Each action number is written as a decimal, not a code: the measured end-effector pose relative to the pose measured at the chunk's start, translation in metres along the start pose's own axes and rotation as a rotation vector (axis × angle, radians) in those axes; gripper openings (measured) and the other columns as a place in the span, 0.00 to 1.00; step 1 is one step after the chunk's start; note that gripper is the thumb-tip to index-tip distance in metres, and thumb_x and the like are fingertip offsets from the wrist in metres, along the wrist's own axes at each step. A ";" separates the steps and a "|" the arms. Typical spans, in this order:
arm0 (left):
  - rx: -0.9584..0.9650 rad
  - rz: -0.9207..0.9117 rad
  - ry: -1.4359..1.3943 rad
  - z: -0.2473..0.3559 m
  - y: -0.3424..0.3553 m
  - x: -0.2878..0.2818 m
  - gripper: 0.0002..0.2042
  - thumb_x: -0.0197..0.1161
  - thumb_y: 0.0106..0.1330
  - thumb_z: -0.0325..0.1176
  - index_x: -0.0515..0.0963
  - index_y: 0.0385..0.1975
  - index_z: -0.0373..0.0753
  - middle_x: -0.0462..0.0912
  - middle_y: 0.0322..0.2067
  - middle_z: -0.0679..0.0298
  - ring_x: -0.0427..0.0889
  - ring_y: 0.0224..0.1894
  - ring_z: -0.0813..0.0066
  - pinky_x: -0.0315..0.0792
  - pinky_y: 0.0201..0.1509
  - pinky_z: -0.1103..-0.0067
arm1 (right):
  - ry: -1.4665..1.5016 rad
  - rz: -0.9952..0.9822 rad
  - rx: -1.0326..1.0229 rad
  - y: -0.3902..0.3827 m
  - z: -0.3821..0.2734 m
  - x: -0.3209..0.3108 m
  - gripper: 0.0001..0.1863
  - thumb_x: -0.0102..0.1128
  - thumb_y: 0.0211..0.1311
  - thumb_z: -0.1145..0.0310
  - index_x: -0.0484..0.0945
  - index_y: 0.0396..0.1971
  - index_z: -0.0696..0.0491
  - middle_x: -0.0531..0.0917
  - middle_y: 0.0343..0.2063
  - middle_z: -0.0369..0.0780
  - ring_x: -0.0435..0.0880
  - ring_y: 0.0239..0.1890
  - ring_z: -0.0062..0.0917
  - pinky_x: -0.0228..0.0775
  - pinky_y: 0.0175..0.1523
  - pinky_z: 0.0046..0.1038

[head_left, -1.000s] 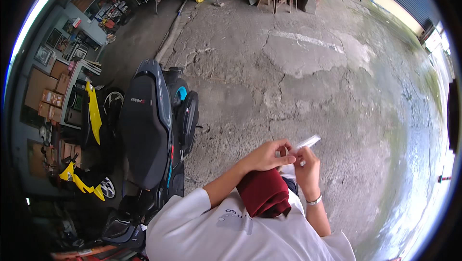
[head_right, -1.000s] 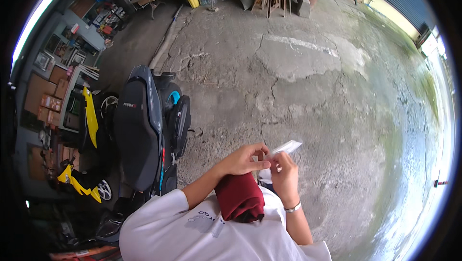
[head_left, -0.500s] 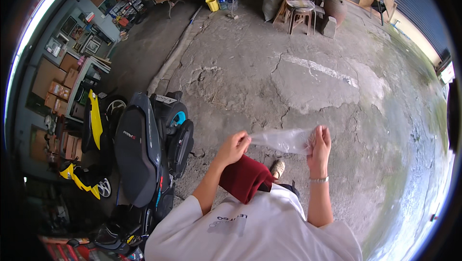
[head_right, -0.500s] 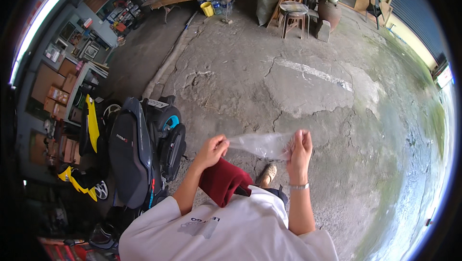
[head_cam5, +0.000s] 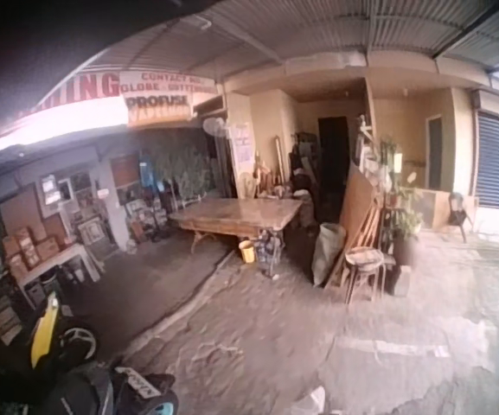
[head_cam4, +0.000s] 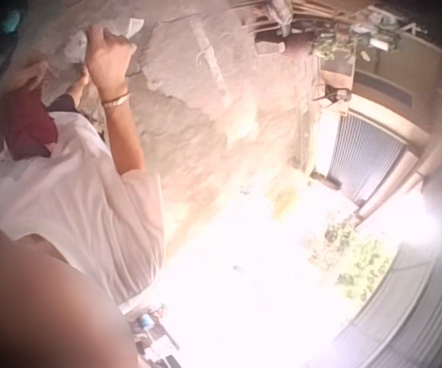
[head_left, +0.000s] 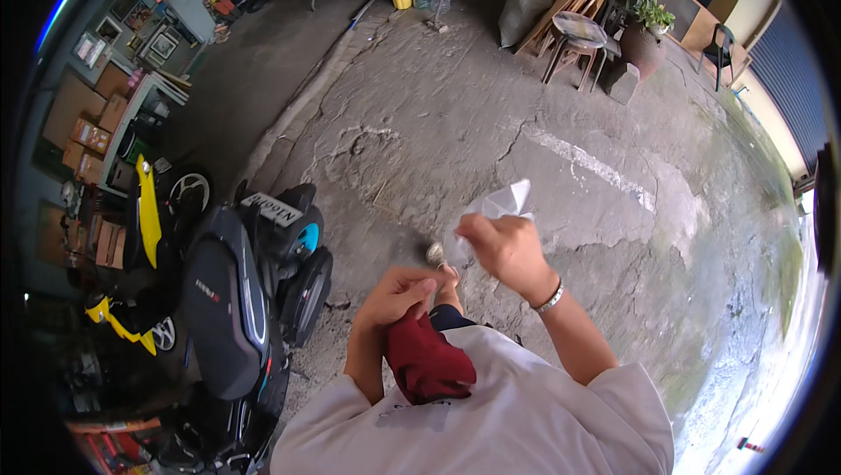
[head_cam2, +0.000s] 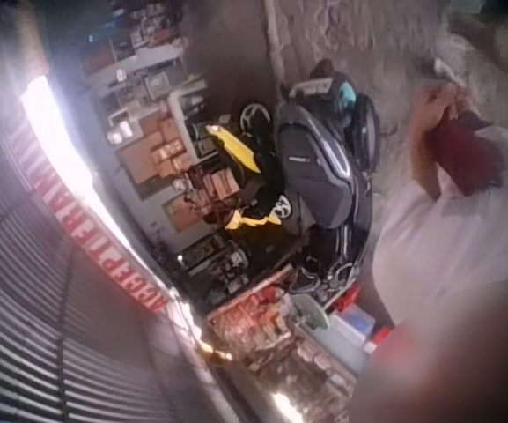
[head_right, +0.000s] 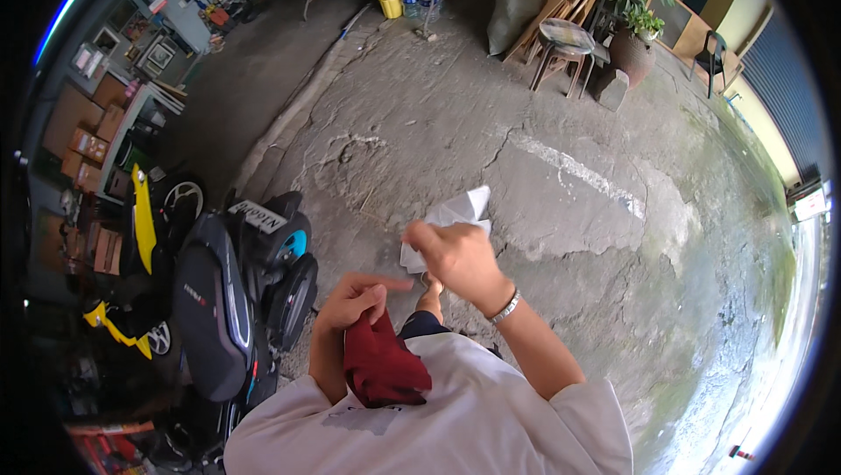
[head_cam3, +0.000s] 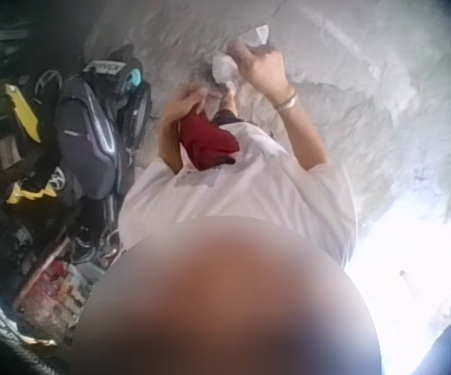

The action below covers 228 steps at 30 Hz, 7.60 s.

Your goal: The person folds a light green cloth and a red cloth on a wooden table, then walks to a small shop area to pick up a plastic bag. The person places the folded red cloth into the plastic bag and ties it shut.

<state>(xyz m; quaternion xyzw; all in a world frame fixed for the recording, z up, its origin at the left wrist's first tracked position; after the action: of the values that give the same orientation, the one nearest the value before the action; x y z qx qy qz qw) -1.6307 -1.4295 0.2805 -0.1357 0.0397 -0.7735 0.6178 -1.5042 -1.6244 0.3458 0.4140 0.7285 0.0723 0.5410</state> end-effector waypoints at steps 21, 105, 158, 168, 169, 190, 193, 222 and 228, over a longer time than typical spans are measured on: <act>0.259 0.842 -0.840 0.049 0.329 -0.270 0.09 0.55 0.71 0.39 0.75 0.35 0.40 0.76 0.24 0.67 0.75 0.24 0.78 0.68 0.24 0.81 | -0.104 0.333 0.278 0.274 0.236 0.151 0.09 0.60 0.54 0.81 0.74 0.35 0.55 0.79 0.30 0.38 0.79 0.29 0.25 0.67 0.30 0.22; -0.207 1.143 -0.815 0.300 1.062 -0.857 0.16 0.58 0.71 0.35 0.76 0.50 0.29 0.83 0.46 0.57 0.84 0.45 0.67 0.78 0.49 0.73 | 0.901 -0.739 0.669 1.024 0.888 0.392 0.19 0.72 0.57 0.65 0.66 0.20 0.53 0.67 0.19 0.29 0.64 0.25 0.12 0.58 0.30 0.20; -0.601 0.435 0.348 0.387 1.087 -0.879 0.14 0.59 0.71 0.40 0.80 0.31 0.34 0.79 0.26 0.69 0.72 0.30 0.82 0.66 0.38 0.81 | 1.249 -0.100 1.122 0.994 0.958 0.415 0.08 0.56 0.71 0.67 0.73 0.32 0.54 0.77 0.25 0.32 0.75 0.33 0.16 0.67 0.45 0.21; -0.068 1.050 0.023 0.402 1.054 -0.849 0.08 0.64 0.67 0.36 0.80 0.33 0.38 0.84 0.34 0.65 0.79 0.40 0.77 0.69 0.51 0.78 | 1.384 -0.220 0.983 1.037 0.949 0.416 0.07 0.58 0.70 0.68 0.73 0.34 0.55 0.79 0.32 0.35 0.74 0.38 0.18 0.66 0.48 0.22; -0.149 1.083 0.171 0.400 1.048 -0.848 0.07 0.63 0.68 0.35 0.80 0.32 0.38 0.84 0.36 0.64 0.80 0.43 0.74 0.68 0.55 0.76 | 1.303 -0.220 0.882 1.037 0.950 0.416 0.07 0.58 0.70 0.68 0.73 0.34 0.55 0.79 0.33 0.36 0.74 0.40 0.18 0.66 0.49 0.23; 0.089 0.635 0.309 0.443 1.112 -0.840 0.20 0.65 0.67 0.33 0.62 0.52 0.35 0.74 0.34 0.63 0.71 0.34 0.79 0.68 0.38 0.81 | 0.637 -0.137 0.076 1.097 0.915 0.384 0.11 0.56 0.60 0.80 0.77 0.41 0.52 0.80 0.33 0.39 0.78 0.36 0.36 0.66 0.47 0.34; 0.200 0.657 0.192 0.431 1.110 -0.838 0.21 0.67 0.65 0.35 0.65 0.50 0.34 0.76 0.31 0.57 0.75 0.29 0.71 0.71 0.35 0.75 | 0.679 -0.134 0.162 1.092 0.912 0.381 0.12 0.57 0.59 0.80 0.76 0.42 0.52 0.81 0.32 0.37 0.79 0.35 0.35 0.67 0.47 0.35; 0.386 0.808 0.854 0.432 1.125 -0.826 0.01 0.56 0.67 0.23 0.72 0.34 0.34 0.76 0.26 0.51 0.76 0.28 0.48 0.71 0.31 0.65 | 1.013 -0.600 0.337 1.125 0.922 0.359 0.15 0.60 0.60 0.76 0.80 0.48 0.52 0.84 0.28 0.43 0.84 0.27 0.25 0.75 0.34 0.26; 0.399 0.967 0.862 0.432 1.138 -0.823 0.02 0.56 0.68 0.24 0.71 0.35 0.34 0.77 0.26 0.51 0.77 0.27 0.49 0.71 0.29 0.64 | 0.829 -0.335 0.156 1.124 0.928 0.369 0.04 0.59 0.59 0.77 0.79 0.34 0.55 0.82 0.26 0.43 0.82 0.26 0.35 0.73 0.32 0.30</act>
<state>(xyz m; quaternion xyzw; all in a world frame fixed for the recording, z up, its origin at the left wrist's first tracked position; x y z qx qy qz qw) -0.2793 -0.8541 0.3016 0.3344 0.1953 -0.3875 0.8366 -0.1535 -0.9643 0.3236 0.2664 0.9437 0.0882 0.1751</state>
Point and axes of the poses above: each hand's wrist, its own y-axis towards the middle knuckle, its own x-axis out of the palm, z = x × y, the point moved 1 cm from there along y, towards the middle knuckle
